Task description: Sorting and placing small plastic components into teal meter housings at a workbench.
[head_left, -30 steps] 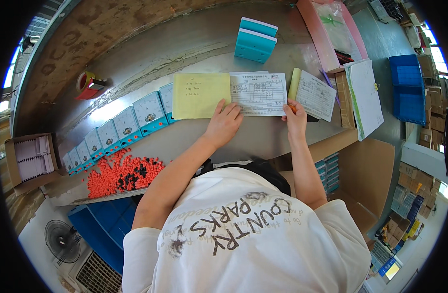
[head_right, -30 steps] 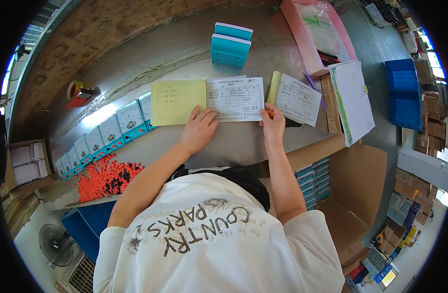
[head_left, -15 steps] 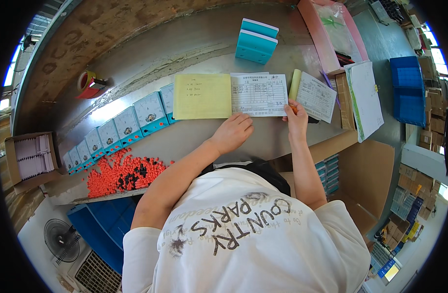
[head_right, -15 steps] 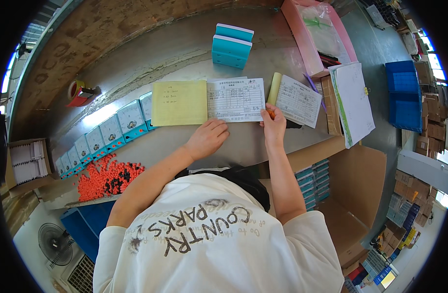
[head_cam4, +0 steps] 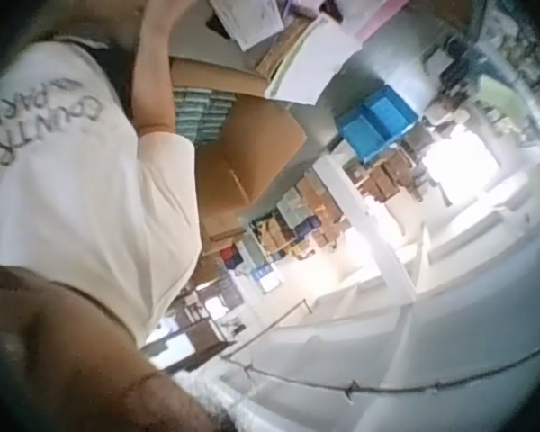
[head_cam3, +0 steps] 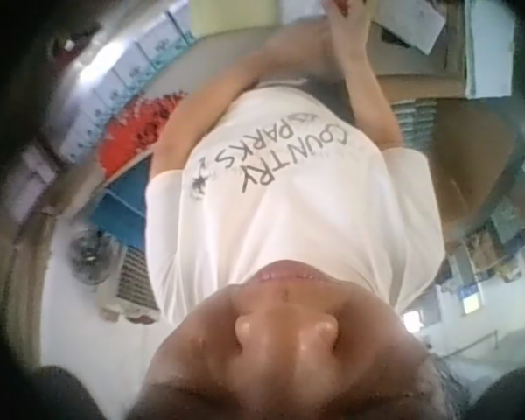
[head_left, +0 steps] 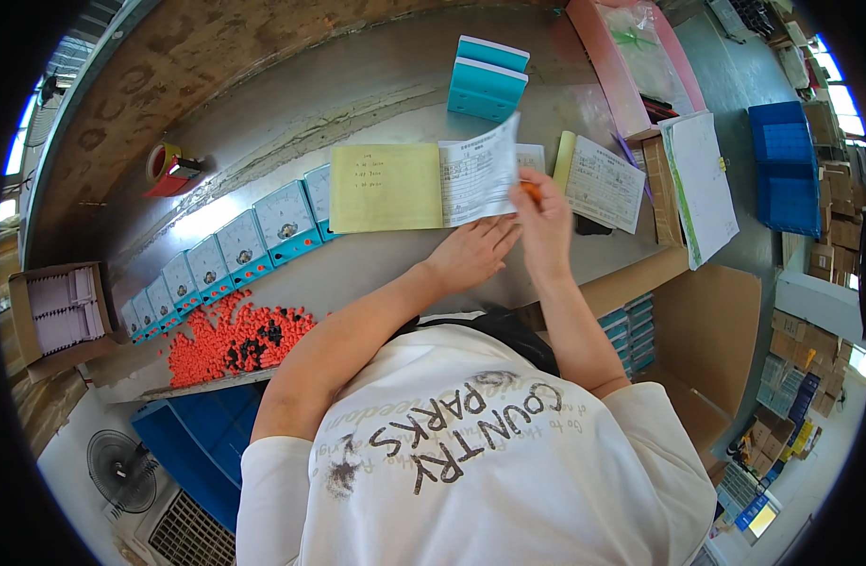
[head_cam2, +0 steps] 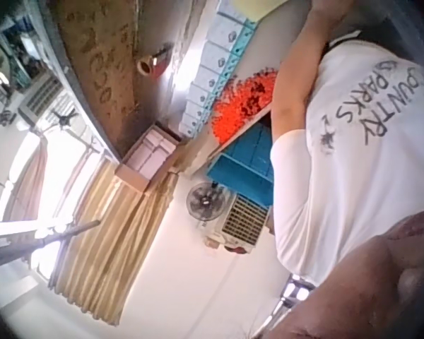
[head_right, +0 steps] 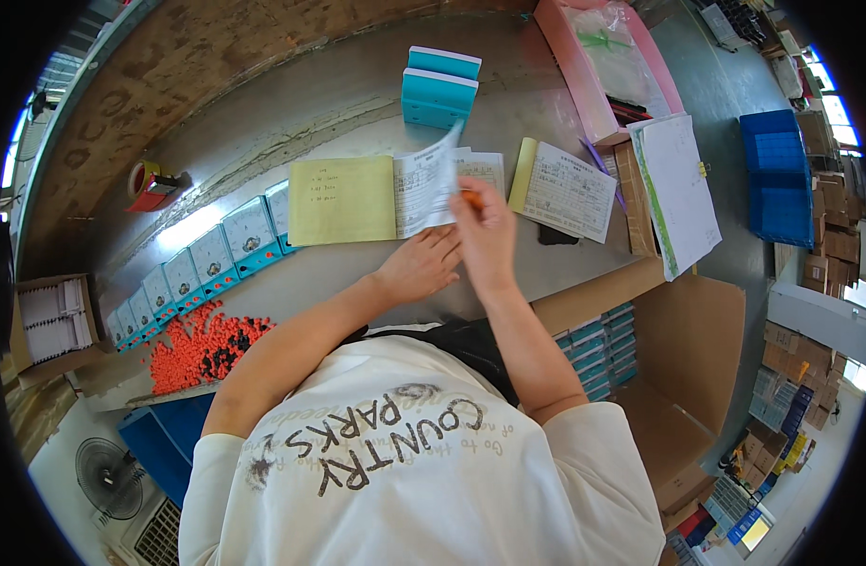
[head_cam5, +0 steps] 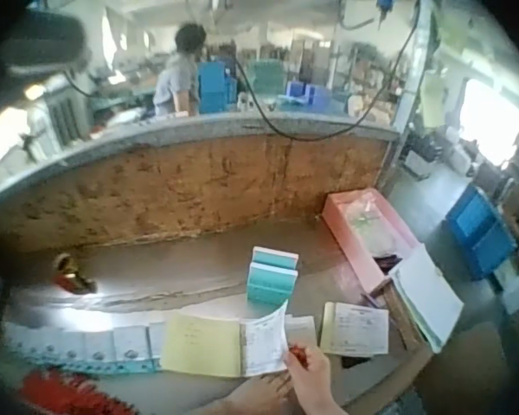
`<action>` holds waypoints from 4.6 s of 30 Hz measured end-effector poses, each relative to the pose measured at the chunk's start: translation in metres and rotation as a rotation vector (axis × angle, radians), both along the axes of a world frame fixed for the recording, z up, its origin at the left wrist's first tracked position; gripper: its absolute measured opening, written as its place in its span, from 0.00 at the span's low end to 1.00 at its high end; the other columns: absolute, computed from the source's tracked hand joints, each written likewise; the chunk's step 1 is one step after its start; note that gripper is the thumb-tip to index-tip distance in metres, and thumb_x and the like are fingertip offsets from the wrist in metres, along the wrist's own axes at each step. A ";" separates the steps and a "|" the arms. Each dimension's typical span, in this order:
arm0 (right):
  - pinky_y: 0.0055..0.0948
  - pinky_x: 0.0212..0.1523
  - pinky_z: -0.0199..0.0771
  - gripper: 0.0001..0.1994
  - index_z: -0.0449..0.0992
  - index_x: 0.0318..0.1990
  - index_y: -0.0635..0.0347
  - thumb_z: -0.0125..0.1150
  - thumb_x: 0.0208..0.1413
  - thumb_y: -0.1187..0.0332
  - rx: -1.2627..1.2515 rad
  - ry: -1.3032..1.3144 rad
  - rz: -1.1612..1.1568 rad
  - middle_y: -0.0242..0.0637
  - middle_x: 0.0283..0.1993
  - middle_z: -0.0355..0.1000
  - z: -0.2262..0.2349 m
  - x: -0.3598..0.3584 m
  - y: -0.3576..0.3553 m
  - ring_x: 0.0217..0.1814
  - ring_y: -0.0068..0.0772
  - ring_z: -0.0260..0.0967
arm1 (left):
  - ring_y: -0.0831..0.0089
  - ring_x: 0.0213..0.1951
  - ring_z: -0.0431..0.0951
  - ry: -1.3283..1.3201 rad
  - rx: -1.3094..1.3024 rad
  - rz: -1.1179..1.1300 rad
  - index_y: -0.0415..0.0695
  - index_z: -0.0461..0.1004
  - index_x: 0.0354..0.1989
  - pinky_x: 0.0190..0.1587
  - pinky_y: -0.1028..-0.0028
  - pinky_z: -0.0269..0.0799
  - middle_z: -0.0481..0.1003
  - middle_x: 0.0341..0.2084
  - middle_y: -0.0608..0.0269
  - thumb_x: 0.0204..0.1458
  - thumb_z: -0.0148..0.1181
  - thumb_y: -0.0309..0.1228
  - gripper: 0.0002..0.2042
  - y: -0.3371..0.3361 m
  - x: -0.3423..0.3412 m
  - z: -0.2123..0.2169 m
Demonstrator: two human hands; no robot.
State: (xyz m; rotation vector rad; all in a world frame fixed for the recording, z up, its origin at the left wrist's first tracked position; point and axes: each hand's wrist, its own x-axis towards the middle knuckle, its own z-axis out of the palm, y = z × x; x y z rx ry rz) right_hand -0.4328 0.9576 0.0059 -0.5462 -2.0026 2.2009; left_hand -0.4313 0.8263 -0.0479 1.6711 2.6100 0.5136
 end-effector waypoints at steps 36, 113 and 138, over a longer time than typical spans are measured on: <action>0.44 0.64 0.48 0.32 0.55 0.59 0.65 0.61 0.47 0.65 1.132 -0.027 0.385 0.50 0.62 0.55 -0.062 0.027 0.011 0.65 0.50 0.49 | 0.64 0.53 0.65 -0.044 0.000 0.499 0.43 0.62 0.53 0.58 0.55 0.54 0.68 0.45 0.60 0.38 0.64 0.38 0.31 -0.025 -0.020 -0.007; 0.15 0.25 0.60 0.11 0.71 0.25 0.58 0.62 0.52 0.63 -0.083 -0.254 0.077 0.27 0.23 0.69 -0.029 0.008 0.033 0.21 0.15 0.60 | 0.82 0.19 0.67 -1.134 0.892 1.073 0.38 0.73 0.27 0.22 0.80 0.62 0.70 0.16 0.67 0.49 0.56 0.28 0.06 -0.063 -0.013 -0.004; 0.15 0.25 0.59 0.09 0.73 0.29 0.63 0.55 0.56 0.67 0.151 -0.284 -0.019 0.26 0.24 0.68 -0.042 0.009 0.055 0.24 0.13 0.59 | 0.84 0.09 0.57 -1.350 1.124 1.365 0.42 0.68 0.26 0.10 0.82 0.49 0.67 0.14 0.66 0.53 0.54 0.30 0.07 -0.082 0.010 0.006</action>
